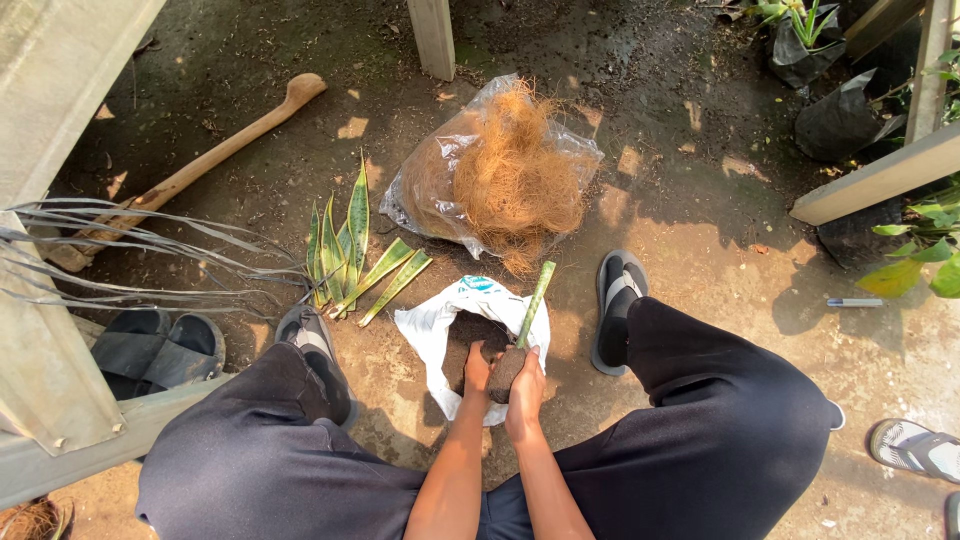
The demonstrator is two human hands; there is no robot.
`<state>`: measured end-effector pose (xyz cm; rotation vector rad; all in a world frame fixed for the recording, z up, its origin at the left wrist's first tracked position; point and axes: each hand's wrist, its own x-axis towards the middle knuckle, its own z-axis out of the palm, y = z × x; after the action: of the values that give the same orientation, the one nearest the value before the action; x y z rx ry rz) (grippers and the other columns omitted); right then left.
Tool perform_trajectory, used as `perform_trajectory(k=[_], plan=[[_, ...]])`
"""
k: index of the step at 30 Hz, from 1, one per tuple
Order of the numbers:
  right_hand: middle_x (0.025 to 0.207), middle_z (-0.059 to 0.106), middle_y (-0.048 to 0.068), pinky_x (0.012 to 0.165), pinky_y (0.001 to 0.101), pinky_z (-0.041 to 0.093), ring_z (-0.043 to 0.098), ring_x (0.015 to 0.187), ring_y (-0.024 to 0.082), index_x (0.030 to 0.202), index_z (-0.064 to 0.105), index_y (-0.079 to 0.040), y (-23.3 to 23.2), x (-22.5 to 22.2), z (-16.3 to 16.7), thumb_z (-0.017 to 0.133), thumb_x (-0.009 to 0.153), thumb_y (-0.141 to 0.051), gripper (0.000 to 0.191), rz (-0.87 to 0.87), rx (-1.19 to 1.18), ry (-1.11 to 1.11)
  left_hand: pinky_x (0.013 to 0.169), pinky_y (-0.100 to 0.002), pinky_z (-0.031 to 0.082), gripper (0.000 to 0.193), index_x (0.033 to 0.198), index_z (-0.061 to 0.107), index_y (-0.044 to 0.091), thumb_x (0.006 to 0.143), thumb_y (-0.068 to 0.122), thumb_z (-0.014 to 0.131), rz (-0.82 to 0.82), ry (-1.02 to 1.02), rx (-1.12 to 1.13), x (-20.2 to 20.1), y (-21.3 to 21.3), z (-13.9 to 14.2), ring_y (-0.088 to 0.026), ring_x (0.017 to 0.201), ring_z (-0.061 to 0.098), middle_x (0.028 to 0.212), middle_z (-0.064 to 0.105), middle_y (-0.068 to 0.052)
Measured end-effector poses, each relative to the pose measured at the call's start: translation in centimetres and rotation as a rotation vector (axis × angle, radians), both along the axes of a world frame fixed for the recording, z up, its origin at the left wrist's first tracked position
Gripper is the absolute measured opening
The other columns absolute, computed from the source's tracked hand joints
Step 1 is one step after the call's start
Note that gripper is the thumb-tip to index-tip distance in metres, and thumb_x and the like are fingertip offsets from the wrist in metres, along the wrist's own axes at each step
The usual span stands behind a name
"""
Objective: The person sits on the ground and packs soil around a plant cutting held in a white bag. They repeatedly add soil and press it around the cutting with both hands.
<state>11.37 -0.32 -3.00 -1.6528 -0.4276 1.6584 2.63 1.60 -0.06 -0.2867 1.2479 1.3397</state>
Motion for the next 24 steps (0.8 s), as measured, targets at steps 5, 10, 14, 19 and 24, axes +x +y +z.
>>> perform_trajectory(k=[5,10,14,19,24], plan=[[0.096,0.072,0.011,0.086,0.0362,0.049,0.065,0.088,0.021,0.111,0.069,0.002,0.2,0.1,-0.2,0.035,0.108,-0.046,0.060,0.003,-0.027,-0.082,0.082,-0.044,0.041,0.055,0.135,0.059,0.003,0.102,0.046,0.066,-0.212,0.043,-0.414,-0.8,-0.6,0.3,-0.013,0.078,0.056,0.091,0.061,-0.002],[0.099,0.072,0.009,0.089,0.0331,0.047,0.063,0.092,0.018,0.112,0.070,0.002,0.4,0.0,-0.1,0.036,0.109,-0.048,0.060,0.005,-0.056,-0.118,0.070,-0.033,0.049,0.046,0.119,0.062,0.005,0.103,0.048,0.055,0.019,-0.239,-0.222,-1.6,-1.2,0.3,-0.013,0.057,0.045,0.073,0.052,-0.002],[0.098,0.071,0.009,0.086,0.0339,0.048,0.063,0.091,0.019,0.113,0.069,0.001,0.5,-0.1,0.2,0.035,0.109,-0.047,0.059,0.004,-0.029,-0.078,0.060,-0.028,0.042,0.027,0.118,0.060,0.008,0.104,0.031,0.056,-0.030,-0.149,-0.042,-1.8,-1.0,0.2,-0.011,0.061,0.050,0.077,0.058,-0.001],[0.096,0.071,0.011,0.083,0.0355,0.049,0.063,0.087,0.020,0.111,0.071,0.001,0.6,-0.2,0.3,0.034,0.109,-0.046,0.060,0.023,-0.041,-0.108,0.069,-0.028,0.049,0.026,0.128,0.056,0.007,0.104,0.018,0.053,-0.040,-0.121,-0.108,-1.9,-0.7,0.5,-0.014,0.078,0.059,0.095,0.063,-0.005],[0.098,0.072,0.010,0.085,0.0359,0.050,0.065,0.089,0.021,0.112,0.069,0.001,0.6,-0.2,0.1,0.035,0.109,-0.045,0.058,-0.006,-0.010,-0.068,0.080,-0.030,0.054,0.035,0.137,0.050,0.006,0.102,0.001,0.047,-0.035,-0.177,-0.048,-2.0,-0.2,0.7,-0.020,0.101,0.071,0.119,0.071,-0.012]])
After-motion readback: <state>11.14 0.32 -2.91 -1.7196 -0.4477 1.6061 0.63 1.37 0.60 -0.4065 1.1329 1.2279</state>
